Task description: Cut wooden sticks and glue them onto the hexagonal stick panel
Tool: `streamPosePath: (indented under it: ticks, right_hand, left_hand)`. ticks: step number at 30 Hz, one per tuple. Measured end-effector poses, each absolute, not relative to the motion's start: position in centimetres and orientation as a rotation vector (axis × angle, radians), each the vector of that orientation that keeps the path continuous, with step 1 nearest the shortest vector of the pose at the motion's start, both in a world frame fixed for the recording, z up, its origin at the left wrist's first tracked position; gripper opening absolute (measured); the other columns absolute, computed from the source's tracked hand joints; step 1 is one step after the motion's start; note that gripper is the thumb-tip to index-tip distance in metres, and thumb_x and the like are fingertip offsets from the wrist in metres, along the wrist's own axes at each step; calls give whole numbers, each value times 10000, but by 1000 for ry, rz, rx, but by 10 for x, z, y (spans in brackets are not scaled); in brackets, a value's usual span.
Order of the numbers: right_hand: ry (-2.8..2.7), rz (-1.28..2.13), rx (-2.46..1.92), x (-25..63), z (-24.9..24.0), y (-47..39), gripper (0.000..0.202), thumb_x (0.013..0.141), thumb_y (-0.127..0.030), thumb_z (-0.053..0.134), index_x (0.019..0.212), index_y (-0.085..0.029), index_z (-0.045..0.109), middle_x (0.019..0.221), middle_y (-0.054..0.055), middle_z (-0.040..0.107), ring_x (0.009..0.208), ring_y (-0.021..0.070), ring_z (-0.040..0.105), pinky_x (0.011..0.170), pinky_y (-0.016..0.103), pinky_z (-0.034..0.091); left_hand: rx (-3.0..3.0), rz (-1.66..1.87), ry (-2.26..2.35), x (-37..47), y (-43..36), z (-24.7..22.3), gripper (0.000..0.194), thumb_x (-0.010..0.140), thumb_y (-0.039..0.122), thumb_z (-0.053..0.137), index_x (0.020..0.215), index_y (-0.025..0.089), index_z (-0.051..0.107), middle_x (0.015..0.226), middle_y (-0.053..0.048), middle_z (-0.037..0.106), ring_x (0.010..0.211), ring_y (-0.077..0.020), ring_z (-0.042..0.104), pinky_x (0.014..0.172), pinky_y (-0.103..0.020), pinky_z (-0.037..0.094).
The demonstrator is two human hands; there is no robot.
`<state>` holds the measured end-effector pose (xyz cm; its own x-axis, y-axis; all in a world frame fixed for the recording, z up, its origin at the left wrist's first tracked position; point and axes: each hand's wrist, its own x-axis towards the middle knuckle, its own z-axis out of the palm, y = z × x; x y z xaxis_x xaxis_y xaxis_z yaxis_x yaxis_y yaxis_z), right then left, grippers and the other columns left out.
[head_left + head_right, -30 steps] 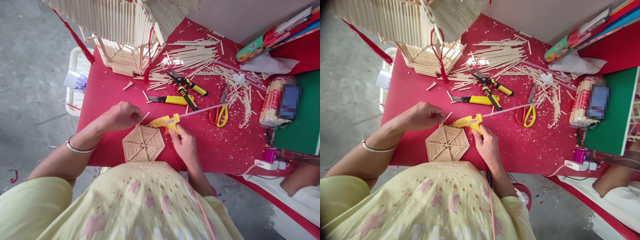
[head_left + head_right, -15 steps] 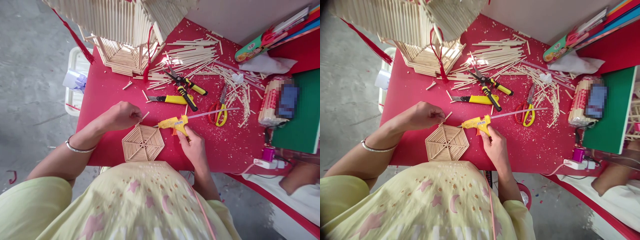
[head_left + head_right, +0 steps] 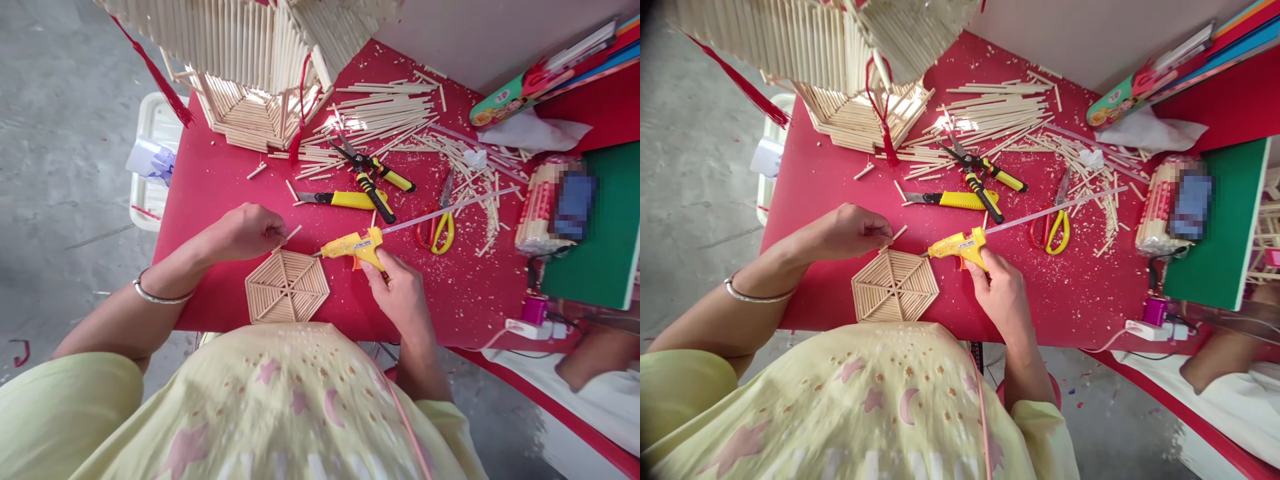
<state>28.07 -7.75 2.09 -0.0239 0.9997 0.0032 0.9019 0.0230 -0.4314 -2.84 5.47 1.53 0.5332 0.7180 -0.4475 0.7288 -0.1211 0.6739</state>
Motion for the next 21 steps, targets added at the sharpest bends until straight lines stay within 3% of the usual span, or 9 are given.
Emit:
streamPosePath:
  ticks: [11, 16, 21]
  right_hand:
    - [-2050, 454, -1955, 282, 27, -75, 425, 1047, -497, 536, 1264, -171, 704, 1007, 138, 785, 888, 283, 746, 744, 362, 547]
    - [-2031, 485, -1963, 283, 26, -75, 419, 1044, -490, 547, 1265, -169, 703, 1006, 139, 785, 884, 284, 748, 742, 360, 542]
    - [-2012, 507, -1986, 282, 28, -76, 414, 1047, -488, 541, 1267, -175, 699, 1014, 136, 784, 896, 280, 748, 748, 354, 545]
  left_hand:
    - [1970, 143, 1211, -28, 48, 12, 241, 854, 315, 579, 863, 192, 785, 722, 2, 732, 627, -110, 584, 582, -216, 373]
    - [2263, 195, 825, -30, 25, 28, 233, 975, 198, 516, 933, 187, 745, 802, -24, 741, 669, -110, 609, 628, -256, 365]
    - [2474, 52, 534, -29, 3, 41, 251, 1007, 85, 460, 883, 166, 662, 707, -13, 635, 562, -121, 468, 567, -324, 260]
